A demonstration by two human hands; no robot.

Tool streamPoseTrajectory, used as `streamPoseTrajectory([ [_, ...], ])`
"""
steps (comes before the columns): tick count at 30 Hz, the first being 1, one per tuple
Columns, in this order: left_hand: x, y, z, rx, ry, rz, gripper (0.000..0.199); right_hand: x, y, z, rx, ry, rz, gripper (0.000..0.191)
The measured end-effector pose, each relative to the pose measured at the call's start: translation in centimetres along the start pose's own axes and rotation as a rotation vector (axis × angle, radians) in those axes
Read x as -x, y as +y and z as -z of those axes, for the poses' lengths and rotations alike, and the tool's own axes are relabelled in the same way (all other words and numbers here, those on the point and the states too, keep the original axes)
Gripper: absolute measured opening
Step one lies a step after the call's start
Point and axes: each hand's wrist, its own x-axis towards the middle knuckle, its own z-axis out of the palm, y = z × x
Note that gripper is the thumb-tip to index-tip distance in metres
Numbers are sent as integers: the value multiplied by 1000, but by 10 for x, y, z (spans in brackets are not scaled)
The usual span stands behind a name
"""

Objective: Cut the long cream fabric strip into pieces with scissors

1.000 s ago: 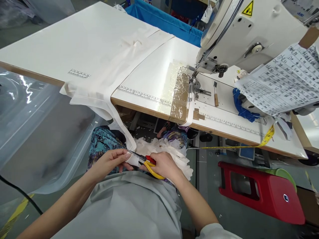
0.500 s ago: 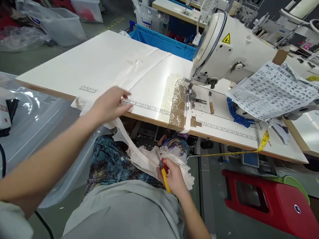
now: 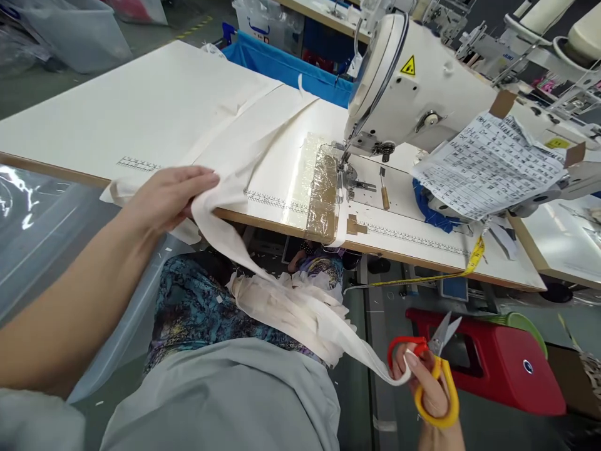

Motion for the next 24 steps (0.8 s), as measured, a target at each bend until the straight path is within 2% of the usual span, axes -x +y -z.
streamPoseTrajectory([
  [2,35,-26,2,89,-83,69,33,6,9,23,173,-24,-96,41],
  [3,52,-41,2,164,-157,145,32,7,14,30,279,-36,-131,42],
  [5,82,-68,-4,235,-298,284,34,5,24,33,466,-53,-157,47],
  [6,95,-79,-8,240,-355,331,35,2,27,28,529,-57,-152,49],
  [8,116,-92,-20,225,-445,391,36,-5,30,3,587,-71,-122,51],
  [10,132,-96,-34,258,-498,432,39,-13,26,-37,595,-193,-92,48],
  [14,150,-86,-55,424,-479,481,45,-29,6,-128,543,-778,-31,43],
  [16,155,-82,-59,463,-449,485,44,-38,-3,-162,579,-936,3,45],
  [19,160,-81,-60,469,-411,489,42,-53,-10,-190,677,-1038,44,50],
  [24,163,-86,-58,487,-391,506,39,-69,-16,-204,808,-1109,129,53],
])
